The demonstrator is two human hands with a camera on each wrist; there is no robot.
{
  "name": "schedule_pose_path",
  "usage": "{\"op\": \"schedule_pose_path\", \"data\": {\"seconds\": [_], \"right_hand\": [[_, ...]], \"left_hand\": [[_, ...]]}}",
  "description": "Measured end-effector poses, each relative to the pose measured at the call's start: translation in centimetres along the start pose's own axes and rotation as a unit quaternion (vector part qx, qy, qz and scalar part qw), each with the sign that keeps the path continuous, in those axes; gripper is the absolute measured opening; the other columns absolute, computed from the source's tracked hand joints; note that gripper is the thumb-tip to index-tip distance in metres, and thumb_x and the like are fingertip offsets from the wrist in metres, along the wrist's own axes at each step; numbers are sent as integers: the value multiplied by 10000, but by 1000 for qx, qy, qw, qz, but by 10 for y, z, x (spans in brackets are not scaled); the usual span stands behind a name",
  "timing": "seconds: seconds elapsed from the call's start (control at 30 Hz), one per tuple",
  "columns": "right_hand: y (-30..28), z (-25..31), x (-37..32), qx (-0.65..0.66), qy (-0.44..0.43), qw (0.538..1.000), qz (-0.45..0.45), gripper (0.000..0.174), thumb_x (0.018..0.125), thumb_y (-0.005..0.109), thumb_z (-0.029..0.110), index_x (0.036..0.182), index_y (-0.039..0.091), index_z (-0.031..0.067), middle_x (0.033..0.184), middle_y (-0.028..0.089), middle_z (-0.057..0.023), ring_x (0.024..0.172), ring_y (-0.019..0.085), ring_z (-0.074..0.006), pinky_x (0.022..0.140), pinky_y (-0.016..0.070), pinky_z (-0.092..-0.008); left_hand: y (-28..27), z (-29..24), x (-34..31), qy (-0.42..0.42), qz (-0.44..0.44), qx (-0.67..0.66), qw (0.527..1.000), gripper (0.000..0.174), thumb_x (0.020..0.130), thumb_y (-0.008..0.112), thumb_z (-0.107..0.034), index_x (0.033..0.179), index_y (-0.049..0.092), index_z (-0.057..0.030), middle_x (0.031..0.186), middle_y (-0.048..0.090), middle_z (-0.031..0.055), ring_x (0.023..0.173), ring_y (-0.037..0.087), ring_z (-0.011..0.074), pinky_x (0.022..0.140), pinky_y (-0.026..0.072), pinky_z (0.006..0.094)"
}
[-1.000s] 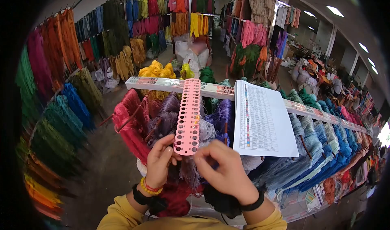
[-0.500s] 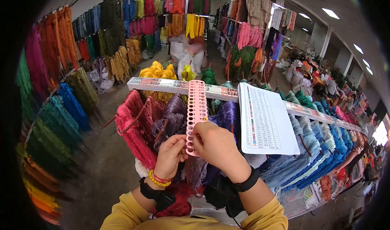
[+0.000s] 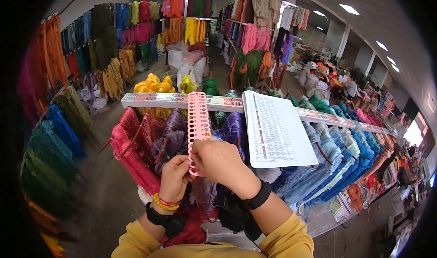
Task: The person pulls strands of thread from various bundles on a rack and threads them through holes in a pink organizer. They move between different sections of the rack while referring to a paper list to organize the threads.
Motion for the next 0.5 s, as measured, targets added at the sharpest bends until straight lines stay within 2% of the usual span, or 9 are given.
{"op": "schedule_pose_path", "data": {"seconds": [0.1,0.2,0.23,0.33,0.37,0.4,0.47,0.5], "right_hand": [[-2,-4,-3,33,-9,999,26,145,754,575,185,858,597,86,743,630,-87,692,614,-285,588,474,-374],[-3,-9,-5,45,-15,999,21,142,749,568,170,861,597,88,747,632,-86,702,615,-283,596,475,-374],[-4,-10,-6,43,-14,999,11,140,746,569,167,858,596,87,741,630,-87,702,614,-284,597,475,-375],[-5,-10,-7,19,-5,1000,-14,131,747,568,165,847,593,84,722,622,-92,692,611,-288,589,474,-381],[-6,-11,-8,2,2,1000,-20,126,754,567,169,843,592,83,716,619,-94,681,609,-290,580,472,-383],[-6,-11,-8,-14,9,1000,-25,123,760,567,173,838,591,82,710,616,-96,670,607,-292,572,471,-386],[-7,-14,-9,-33,32,998,-46,128,770,571,188,829,587,75,706,613,-99,647,603,-292,551,466,-387],[-7,-15,-9,-42,43,997,-57,133,775,573,196,824,585,72,705,611,-101,636,600,-293,541,464,-387]], "left_hand": [[-14,5,-10,17,-26,-3,1000,109,875,509,-73,945,543,4,804,596,53,639,541,99,567,430,208],[-16,3,-25,56,-2,-84,995,116,875,492,-47,960,553,4,912,570,62,711,516,99,621,401,226],[-12,-5,-30,80,15,-109,991,118,865,491,-36,959,552,1,987,543,84,740,517,122,635,407,256],[-3,-27,-41,111,72,-165,977,109,868,490,-73,949,540,-21,1008,539,86,715,507,160,653,403,291],[1,-35,-43,109,87,-179,974,104,872,482,-91,946,526,-32,951,532,87,673,471,160,628,376,293],[7,-42,-43,94,156,-235,955,119,860,491,-73,955,539,-19,879,544,105,674,490,166,611,382,276],[12,-49,-41,61,231,-262,935,120,876,478,-97,965,524,-33,771,539,89,601,457,159,571,359,261],[12,-48,-38,36,222,-254,941,115,880,472,-95,964,519,-33,760,543,85,597,471,160,564,369,257]]}}
Point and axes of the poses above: each hand's wrist, its own x-axis towards the middle knuckle, its own y-axis out of the palm, z = x × y, the point moved 7 cm from there along x, towards the middle knuckle
